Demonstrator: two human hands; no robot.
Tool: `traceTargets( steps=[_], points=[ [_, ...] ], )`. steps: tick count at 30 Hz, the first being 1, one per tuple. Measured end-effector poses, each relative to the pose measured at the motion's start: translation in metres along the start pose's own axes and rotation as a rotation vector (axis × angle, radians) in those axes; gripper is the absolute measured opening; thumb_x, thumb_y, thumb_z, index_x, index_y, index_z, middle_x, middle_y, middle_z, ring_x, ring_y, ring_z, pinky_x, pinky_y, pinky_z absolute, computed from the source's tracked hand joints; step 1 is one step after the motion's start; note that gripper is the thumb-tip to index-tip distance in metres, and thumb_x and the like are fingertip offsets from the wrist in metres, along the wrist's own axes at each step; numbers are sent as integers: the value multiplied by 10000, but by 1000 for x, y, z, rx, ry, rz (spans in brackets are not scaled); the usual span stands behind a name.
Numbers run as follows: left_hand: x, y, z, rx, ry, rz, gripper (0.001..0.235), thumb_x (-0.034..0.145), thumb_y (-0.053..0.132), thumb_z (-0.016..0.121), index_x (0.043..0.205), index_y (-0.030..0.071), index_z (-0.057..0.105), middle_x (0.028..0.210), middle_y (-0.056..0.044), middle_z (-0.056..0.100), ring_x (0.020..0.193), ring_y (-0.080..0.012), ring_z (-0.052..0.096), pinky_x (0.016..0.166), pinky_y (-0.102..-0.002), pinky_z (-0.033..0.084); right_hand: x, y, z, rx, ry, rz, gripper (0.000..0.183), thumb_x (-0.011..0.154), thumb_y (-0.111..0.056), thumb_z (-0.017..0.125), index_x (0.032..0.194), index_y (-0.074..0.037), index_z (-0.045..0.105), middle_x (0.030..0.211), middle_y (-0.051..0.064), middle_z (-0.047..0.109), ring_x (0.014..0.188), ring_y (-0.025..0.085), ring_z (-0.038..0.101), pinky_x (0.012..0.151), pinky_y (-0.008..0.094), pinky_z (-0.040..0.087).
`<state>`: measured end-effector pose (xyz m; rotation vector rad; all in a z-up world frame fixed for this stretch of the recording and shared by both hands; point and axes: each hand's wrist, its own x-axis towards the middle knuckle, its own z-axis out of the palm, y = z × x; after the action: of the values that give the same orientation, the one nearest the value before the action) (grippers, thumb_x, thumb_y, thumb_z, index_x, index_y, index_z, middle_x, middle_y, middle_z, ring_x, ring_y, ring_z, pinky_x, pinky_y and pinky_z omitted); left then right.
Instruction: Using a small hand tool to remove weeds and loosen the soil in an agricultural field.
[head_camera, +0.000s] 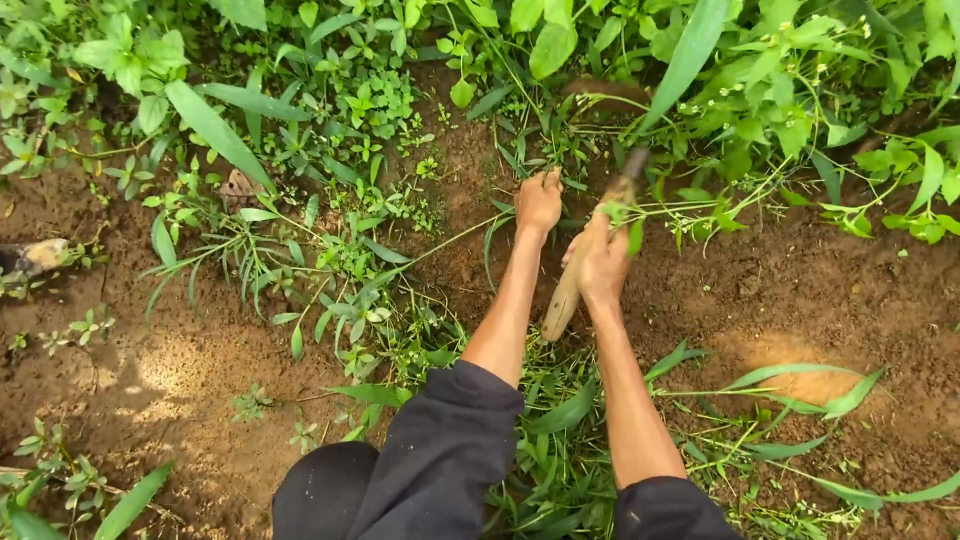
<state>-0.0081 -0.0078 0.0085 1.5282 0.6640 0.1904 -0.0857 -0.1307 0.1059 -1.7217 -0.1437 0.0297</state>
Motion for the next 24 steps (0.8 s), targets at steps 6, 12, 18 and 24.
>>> traceTargets(
  steps=[6, 12, 18, 24],
  points=[
    [-2, 2, -4, 3, -15, 43, 422, 1089, 312, 386, 861, 89, 662, 772, -159, 644, 795, -317, 647, 751, -491, 523, 7, 53, -7, 17, -29, 35, 362, 1070, -294, 378, 893, -70, 599, 616, 107, 645, 490, 190, 666, 454, 325, 605],
    [8, -9, 3, -34, -7, 32, 425, 1091, 340, 385, 869, 103, 659, 775, -133, 640, 772, -282, 630, 724, -479, 522, 8, 36, -10, 47, -21, 211, 265, 992, -297, 459, 913, -79, 587, 633, 82, 644, 506, 167, 663, 484, 320, 610],
    [8, -9, 3, -53, -6, 68, 418, 1095, 309, 388, 860, 94, 659, 743, -134, 633, 714, -251, 610, 660, -449, 506, 13, 6, -5, 262, -43, -203, 487, 1126, -416, 377, 872, -49, 571, 554, 148, 614, 430, 198, 632, 441, 315, 568],
    [15, -15, 7, -31, 11, -3, 441, 1059, 393, 426, 824, 114, 676, 761, -131, 673, 733, -293, 664, 666, -465, 537, 4, 46, 9, -278, -73, 156, 628, 1096, -470, 437, 750, 7, 655, 582, 171, 656, 472, 240, 666, 492, 420, 591]
  ],
)
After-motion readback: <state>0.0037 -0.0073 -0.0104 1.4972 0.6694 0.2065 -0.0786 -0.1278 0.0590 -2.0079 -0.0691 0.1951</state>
